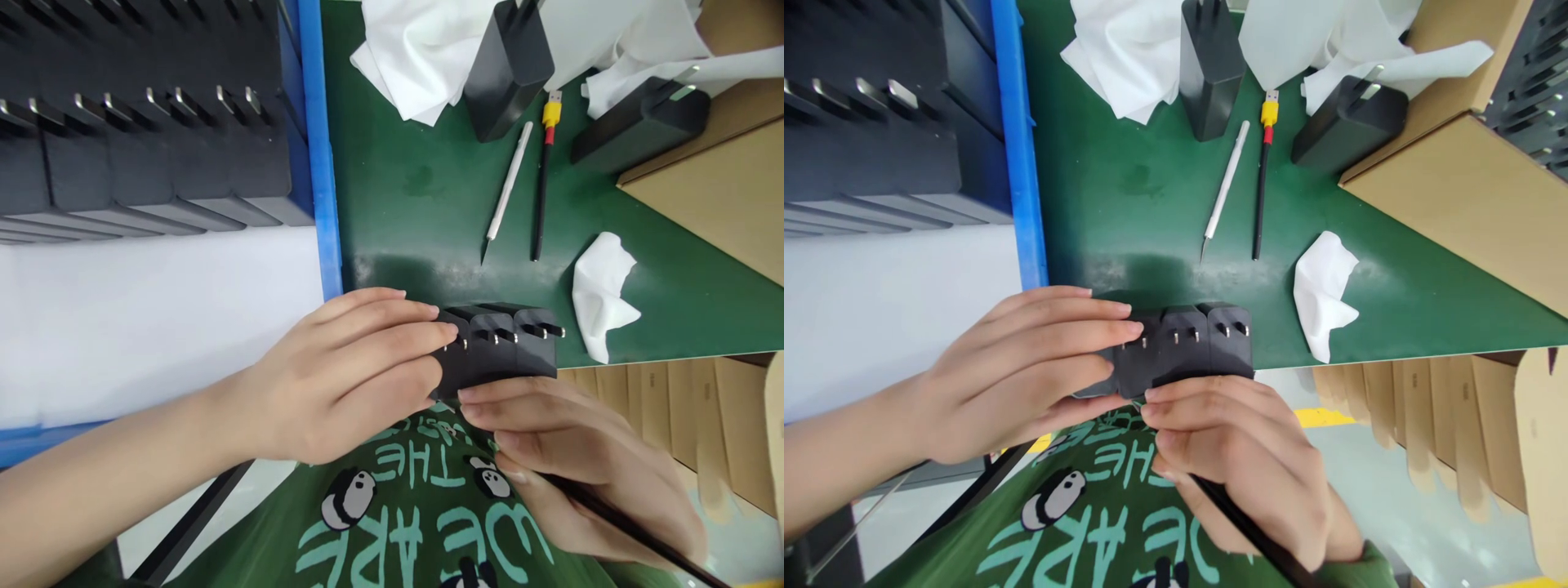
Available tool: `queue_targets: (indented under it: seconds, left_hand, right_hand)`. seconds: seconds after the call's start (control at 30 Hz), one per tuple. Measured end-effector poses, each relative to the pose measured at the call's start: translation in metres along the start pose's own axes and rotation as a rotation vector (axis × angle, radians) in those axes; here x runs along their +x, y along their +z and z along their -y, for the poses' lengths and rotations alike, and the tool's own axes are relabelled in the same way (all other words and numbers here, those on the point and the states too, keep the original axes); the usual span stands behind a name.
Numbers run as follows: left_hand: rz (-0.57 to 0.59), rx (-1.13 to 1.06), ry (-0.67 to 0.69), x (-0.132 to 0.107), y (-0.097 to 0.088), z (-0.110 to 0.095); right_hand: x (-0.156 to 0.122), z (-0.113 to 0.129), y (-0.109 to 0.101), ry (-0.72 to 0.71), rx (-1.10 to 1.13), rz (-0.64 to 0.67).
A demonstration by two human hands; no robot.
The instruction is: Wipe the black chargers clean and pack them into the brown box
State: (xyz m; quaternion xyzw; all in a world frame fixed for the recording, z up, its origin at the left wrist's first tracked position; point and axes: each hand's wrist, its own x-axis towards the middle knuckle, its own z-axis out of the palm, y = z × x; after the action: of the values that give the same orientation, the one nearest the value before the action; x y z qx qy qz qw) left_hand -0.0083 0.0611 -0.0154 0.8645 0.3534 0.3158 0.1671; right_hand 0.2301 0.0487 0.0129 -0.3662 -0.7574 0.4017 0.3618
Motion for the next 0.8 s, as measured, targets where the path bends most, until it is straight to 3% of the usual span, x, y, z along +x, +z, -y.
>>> queue_targets:
  seconds: [0.37,0.57,0.73,0.8]
  left_hand:
    - [0.021,0.010,0.023,0.000,0.000,0.000]
    - [-0.068,0.001,0.019,0.005,-0.004,-0.006]
    - [-0.001,-0.015,0.117,-0.004,-0.006,-0.012]
    - [0.031,-0.018,0.027,-0.008,-0.005,-0.014]
  right_hand:
    - [0.002,0.001,0.000,-0.015,0.000,0.006]
    - [-0.006,-0.009,-0.018,0.066,0.104,-0.029]
    - [-0.008,-0.011,-0.023,0.024,0.127,-0.067]
    - [-0.007,-0.006,-0.018,0.068,0.135,-0.067]
